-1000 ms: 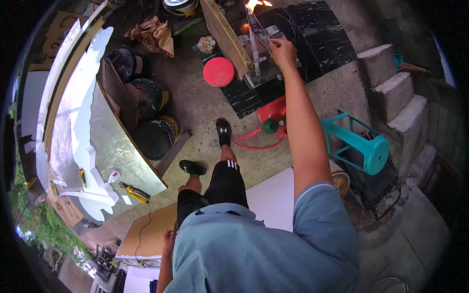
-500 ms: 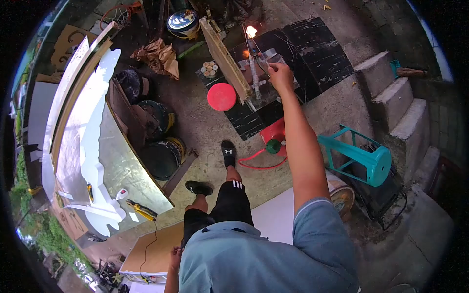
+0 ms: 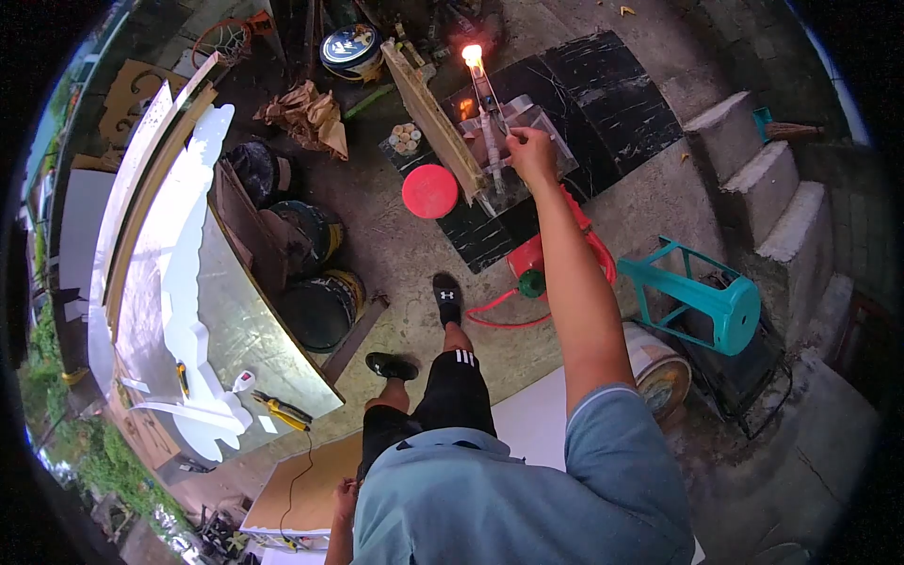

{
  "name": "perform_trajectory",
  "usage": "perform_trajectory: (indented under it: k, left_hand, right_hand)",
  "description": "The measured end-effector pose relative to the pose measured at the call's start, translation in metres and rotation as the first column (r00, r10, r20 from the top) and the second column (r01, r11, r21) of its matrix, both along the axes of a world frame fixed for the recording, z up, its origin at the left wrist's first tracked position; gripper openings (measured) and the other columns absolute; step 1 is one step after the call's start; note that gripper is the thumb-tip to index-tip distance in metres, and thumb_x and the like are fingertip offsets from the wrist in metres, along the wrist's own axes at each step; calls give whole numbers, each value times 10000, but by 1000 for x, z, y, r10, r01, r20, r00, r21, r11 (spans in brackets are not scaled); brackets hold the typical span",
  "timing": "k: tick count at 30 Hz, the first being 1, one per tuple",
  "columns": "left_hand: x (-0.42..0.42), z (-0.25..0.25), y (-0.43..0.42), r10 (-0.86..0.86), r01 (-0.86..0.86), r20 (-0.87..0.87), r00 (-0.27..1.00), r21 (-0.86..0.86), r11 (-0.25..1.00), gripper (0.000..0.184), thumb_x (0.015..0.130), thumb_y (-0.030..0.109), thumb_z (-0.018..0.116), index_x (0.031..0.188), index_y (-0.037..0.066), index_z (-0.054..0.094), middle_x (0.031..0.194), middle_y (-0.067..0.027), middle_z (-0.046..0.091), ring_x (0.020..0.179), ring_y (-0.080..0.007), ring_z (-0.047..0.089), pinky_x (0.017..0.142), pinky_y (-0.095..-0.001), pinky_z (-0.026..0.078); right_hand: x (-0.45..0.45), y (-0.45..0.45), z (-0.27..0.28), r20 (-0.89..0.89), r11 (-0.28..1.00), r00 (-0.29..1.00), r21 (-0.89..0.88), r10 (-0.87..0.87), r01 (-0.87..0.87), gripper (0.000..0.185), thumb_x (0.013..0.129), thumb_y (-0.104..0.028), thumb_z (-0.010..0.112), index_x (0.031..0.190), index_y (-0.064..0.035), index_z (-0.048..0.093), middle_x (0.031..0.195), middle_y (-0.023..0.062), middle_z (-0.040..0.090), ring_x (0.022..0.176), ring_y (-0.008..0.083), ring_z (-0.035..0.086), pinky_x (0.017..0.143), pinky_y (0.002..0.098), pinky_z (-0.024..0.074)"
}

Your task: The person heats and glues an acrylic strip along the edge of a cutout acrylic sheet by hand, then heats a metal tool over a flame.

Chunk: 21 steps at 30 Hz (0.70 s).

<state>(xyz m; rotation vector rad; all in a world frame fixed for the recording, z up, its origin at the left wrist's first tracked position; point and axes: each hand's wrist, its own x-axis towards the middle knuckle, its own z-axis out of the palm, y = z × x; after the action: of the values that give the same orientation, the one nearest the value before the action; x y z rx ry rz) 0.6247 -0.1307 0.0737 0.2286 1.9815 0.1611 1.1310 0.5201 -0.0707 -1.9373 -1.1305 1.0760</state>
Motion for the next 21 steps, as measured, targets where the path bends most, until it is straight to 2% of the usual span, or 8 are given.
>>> perform_trajectory:
  k: [4,6,7,9,16,18,20,21]
  left_hand:
    - [-3,-6,-6,-11,11,8,1000,19,1000,135,1008,96,546,1098,36,627,856,-31,660,721,-102,586,632,-258,484]
    - [-1,-2,0,11,-12,11,1000,7,1000,130,1008,88,546,1094,30,624,856,-33,660,726,-103,591,635,-261,486]
    - [0,0,2,35,-35,13,999,-4,999,124,1008,80,546,1089,24,621,856,-36,660,731,-104,595,637,-263,488]
    - [3,2,7,41,-41,17,999,6,999,116,1007,67,545,1082,18,619,855,-40,659,731,-110,597,646,-269,492]
    - [-3,-4,4,30,-33,47,998,69,997,101,1004,25,535,1057,-12,613,859,-58,659,732,-137,601,699,-285,508]
    - [1,1,11,23,-24,30,999,40,999,101,1004,26,535,1052,-16,614,862,-61,660,737,-137,603,700,-284,508]
    - [-2,-2,5,16,-16,14,1000,10,1000,102,1004,27,535,1047,-21,615,865,-64,661,742,-136,604,702,-284,508]
    - [-5,-5,0,8,-9,15,1000,47,999,102,1004,28,537,1043,-23,617,863,-66,662,740,-137,606,697,-285,508]
  right_hand:
    - [-5,-2,8,22,1000,1000,1,22,-22,275,934,-137,664,1139,43,699,917,168,749,647,211,737,588,322,573]
    - [-3,-2,0,21,1000,1000,13,17,-17,276,943,-149,667,1157,22,704,838,93,736,615,138,698,544,277,552]
    - [-3,-2,1,21,1000,1000,15,16,-16,276,943,-149,667,1157,22,704,838,93,736,615,138,698,544,277,552]
    - [-2,-2,1,13,1000,1000,12,7,-7,282,935,-139,669,1153,36,698,941,165,751,661,221,742,595,325,574]
    - [-3,-3,3,19,1000,1000,12,-21,20,294,928,-148,671,1165,22,699,956,163,752,661,234,743,609,323,579]
    - [-3,-4,3,41,998,999,54,-12,10,268,947,-139,656,1159,16,709,826,90,733,606,134,692,536,272,535]
    - [-3,-4,0,34,998,999,57,-15,13,268,944,-137,659,1157,16,710,824,91,732,602,133,691,534,272,533]
    - [-2,-4,-1,28,998,999,60,-17,16,267,942,-135,662,1156,17,711,823,93,732,598,133,689,531,272,532]
